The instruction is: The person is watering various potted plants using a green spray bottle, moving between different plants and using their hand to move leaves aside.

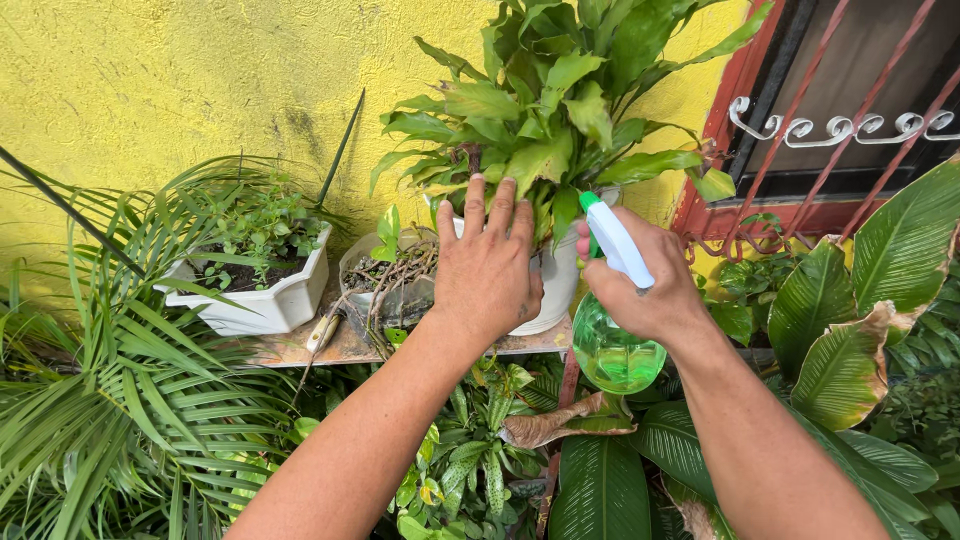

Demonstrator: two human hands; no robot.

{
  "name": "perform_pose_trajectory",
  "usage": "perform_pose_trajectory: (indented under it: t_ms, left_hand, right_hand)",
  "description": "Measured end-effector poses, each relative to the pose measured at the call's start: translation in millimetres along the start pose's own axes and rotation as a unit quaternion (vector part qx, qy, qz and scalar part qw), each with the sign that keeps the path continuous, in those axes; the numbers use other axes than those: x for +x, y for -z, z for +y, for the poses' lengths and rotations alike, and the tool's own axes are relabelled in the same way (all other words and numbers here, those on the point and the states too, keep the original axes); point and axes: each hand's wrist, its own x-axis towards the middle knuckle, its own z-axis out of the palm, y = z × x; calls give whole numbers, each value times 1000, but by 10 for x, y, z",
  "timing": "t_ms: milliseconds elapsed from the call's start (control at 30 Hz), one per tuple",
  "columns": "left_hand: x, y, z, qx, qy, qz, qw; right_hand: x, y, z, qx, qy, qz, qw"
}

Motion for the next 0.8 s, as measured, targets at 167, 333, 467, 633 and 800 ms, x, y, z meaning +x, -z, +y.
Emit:
perform_pose_trajectory:
  t_ms: [167, 333, 467, 633, 800]
  left_hand:
    - [-205, -78, 10, -44, -15, -53, 998]
    - [-316, -168, -47, -76, -6, -54, 996]
    - [-357, -203, -122, -74, 3, -62, 995]
    - [-346, -184, -180, -66, 6, -67, 996]
    - [-297, -153, -189, -66, 2, -53, 996]
  right_hand:
    - [124, -62, -205, -21, 9, -50, 999]
    - [301, -201, -250, -45, 22, -76, 996]
    - [406, -317, -221, -91, 35, -87, 991]
    - [422, -342, -301, -100, 0, -86, 991]
    - [428, -345, -366, -56, -20, -63, 996]
